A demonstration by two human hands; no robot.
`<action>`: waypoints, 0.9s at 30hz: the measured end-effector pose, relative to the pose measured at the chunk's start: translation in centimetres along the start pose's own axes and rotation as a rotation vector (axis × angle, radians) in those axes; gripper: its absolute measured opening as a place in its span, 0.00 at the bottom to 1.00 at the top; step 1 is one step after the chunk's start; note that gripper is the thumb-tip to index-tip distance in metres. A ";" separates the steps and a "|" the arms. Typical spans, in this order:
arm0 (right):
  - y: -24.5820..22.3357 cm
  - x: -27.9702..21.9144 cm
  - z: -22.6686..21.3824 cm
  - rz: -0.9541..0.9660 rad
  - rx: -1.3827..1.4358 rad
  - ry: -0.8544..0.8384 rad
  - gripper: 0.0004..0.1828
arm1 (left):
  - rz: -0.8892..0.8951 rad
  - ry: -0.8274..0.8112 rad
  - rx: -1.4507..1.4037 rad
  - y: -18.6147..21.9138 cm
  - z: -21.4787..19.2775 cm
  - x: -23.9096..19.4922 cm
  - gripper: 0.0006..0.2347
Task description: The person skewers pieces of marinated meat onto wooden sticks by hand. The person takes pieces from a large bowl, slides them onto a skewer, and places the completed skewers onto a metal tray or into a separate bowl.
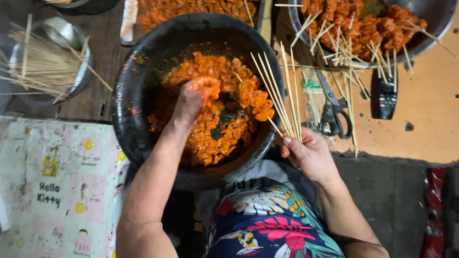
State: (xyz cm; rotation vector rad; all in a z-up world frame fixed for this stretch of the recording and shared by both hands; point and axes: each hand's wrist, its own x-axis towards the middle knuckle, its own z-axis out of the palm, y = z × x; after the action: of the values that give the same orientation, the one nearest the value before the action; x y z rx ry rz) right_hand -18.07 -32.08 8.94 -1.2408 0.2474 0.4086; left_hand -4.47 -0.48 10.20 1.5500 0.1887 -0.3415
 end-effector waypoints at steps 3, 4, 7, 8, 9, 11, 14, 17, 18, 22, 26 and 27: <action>0.2 -0.1 0.6 0.000 -0.077 -0.046 0.06 | 0.025 0.091 -0.231 3.1 1.6 -2.9 0.07; 0.4 -0.2 0.6 -0.003 -0.086 -0.070 0.07 | 0.064 0.100 -0.266 3.5 1.9 -3.6 0.08; 1.1 -0.3 1.0 -0.013 -0.087 -0.121 0.09 | 0.181 0.122 -0.285 4.0 2.1 -4.5 0.07; 1.4 -0.4 1.2 -0.016 -0.081 -0.132 0.09 | 0.181 0.124 -0.342 3.9 2.1 -4.6 0.07; 1.6 -0.6 1.3 -0.022 -0.090 -0.141 0.09 | 0.182 0.125 -0.399 3.8 2.1 -4.7 0.07; 1.8 -0.7 1.6 -0.042 -0.110 -0.157 0.10 | 0.200 0.113 -0.503 3.8 2.4 -4.7 0.07; 2.0 -0.7 2.1 -0.020 -0.081 -0.171 0.09 | 0.214 0.116 -0.541 3.9 2.8 -5.3 0.07; 1.8 -0.8 2.3 -0.037 -0.081 -0.163 0.08 | 0.208 0.135 -0.486 4.4 2.8 -6.1 0.07; 1.7 -0.8 2.3 -0.030 -0.072 -0.162 0.08 | 0.221 0.109 -0.543 4.4 2.9 -6.3 0.07; 1.7 -1.0 2.3 -0.027 -0.059 -0.164 0.08 | 0.229 0.132 -0.614 4.3 2.7 -6.2 0.07; 2.0 -1.0 2.3 -0.026 -0.077 -0.147 0.08 | 0.363 0.152 -0.442 3.7 3.0 -6.5 0.06; 2.2 -1.0 2.4 -0.028 -0.064 -0.160 0.07 | 0.386 0.155 -0.396 3.6 3.0 -6.7 0.06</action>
State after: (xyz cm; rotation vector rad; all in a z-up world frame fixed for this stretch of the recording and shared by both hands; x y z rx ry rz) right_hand -20.05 -29.38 8.22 -1.2657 0.0802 0.4921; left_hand -9.82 -2.89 15.88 1.1856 0.0676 0.1182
